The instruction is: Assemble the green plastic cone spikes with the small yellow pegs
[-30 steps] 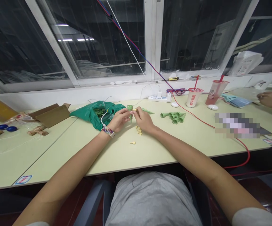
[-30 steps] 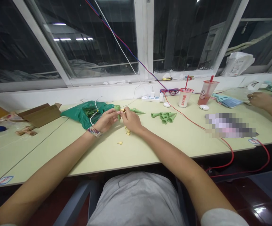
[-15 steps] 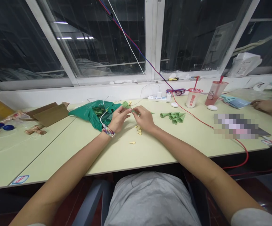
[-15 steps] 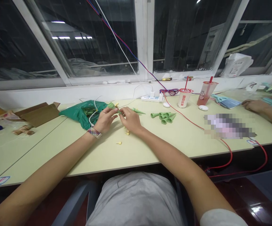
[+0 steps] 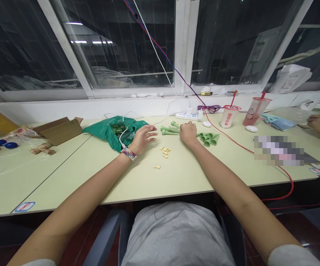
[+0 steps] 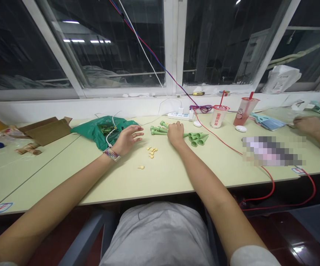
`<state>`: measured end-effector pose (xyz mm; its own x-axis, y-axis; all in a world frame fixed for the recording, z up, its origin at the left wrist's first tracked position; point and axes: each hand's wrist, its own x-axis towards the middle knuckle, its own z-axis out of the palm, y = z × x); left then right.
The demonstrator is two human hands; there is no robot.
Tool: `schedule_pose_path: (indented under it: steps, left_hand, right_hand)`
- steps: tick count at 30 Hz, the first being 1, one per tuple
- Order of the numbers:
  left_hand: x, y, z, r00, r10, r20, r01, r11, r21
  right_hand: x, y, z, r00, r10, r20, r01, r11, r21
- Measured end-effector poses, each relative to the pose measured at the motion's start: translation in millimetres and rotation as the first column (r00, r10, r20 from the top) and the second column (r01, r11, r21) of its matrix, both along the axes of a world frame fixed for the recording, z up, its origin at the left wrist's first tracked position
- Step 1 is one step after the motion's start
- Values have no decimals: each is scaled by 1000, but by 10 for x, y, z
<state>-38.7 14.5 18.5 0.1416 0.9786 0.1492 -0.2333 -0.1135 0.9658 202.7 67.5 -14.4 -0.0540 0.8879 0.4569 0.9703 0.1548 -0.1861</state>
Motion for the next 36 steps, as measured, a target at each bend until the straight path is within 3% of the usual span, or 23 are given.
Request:
schedule_pose_path:
  steps: [8,36]
  left_hand:
    - [15,-20,-7,1000,-18,-6,17,1000,-17]
    - [41,-48,-3,999,-39,-12,38,996,-76]
  right_hand:
    - [27,58,2,981,-73,181,92,991,-97]
    - [-15,49,0,990,-57,130,77,986,-150]
